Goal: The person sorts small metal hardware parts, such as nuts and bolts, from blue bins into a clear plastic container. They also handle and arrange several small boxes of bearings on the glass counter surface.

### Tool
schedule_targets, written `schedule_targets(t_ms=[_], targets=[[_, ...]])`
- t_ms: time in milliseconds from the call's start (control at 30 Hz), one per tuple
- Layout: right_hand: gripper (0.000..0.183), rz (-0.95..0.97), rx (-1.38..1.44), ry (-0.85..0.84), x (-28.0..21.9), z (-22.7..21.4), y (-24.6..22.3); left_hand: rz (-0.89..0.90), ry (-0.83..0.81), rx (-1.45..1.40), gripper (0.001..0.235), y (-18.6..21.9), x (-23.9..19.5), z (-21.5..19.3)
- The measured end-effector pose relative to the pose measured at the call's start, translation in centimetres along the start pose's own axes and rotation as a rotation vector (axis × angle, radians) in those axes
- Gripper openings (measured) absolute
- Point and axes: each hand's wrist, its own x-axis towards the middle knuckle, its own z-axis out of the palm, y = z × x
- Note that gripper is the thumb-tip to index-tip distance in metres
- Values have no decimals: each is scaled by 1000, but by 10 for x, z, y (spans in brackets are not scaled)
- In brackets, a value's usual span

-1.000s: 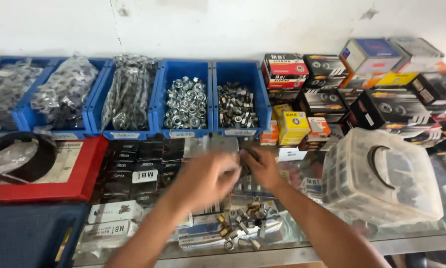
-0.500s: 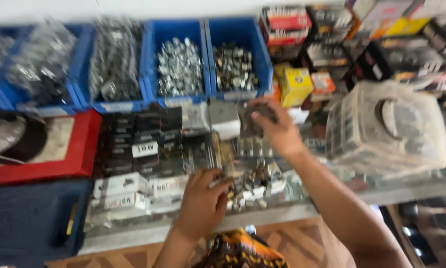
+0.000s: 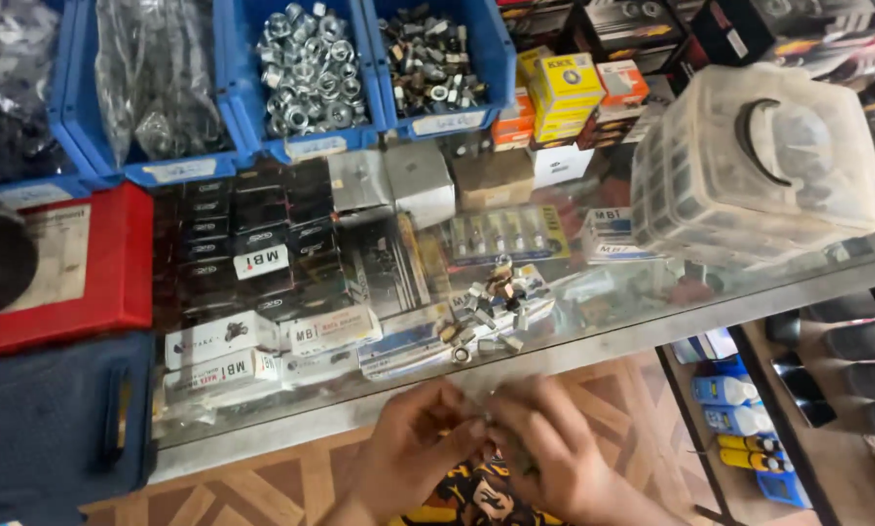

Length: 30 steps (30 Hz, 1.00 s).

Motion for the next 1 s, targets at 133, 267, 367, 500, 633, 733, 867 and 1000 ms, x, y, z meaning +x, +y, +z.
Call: schedule_targets(t_ms=[133, 267, 367, 500, 633, 733, 867, 1000], targets=[[31, -153, 15, 0, 6, 14, -1, 56, 2, -96, 19, -38, -6, -26], [25, 104, 163, 52, 1, 23, 0, 116, 90, 8, 11, -35, -19, -15], [18, 423, 386, -31, -2, 23, 2, 319, 90, 147, 10, -16, -25, 3], [36, -21, 433, -64, 10, 14, -6, 303, 331, 291, 10, -32, -25, -11], [33, -191, 123, -6, 1, 21, 6, 148, 285, -134, 12, -41, -17, -18], [22, -86, 268, -24, 1, 14, 6, 204, 183, -117, 12, -37, -15, -12], [20, 179, 418, -50, -12, 11, 11, 311, 74, -27, 10, -30, -6, -5], [22, 668, 501, 219, -88, 63, 41, 342, 54, 165, 12, -36, 6, -1]])
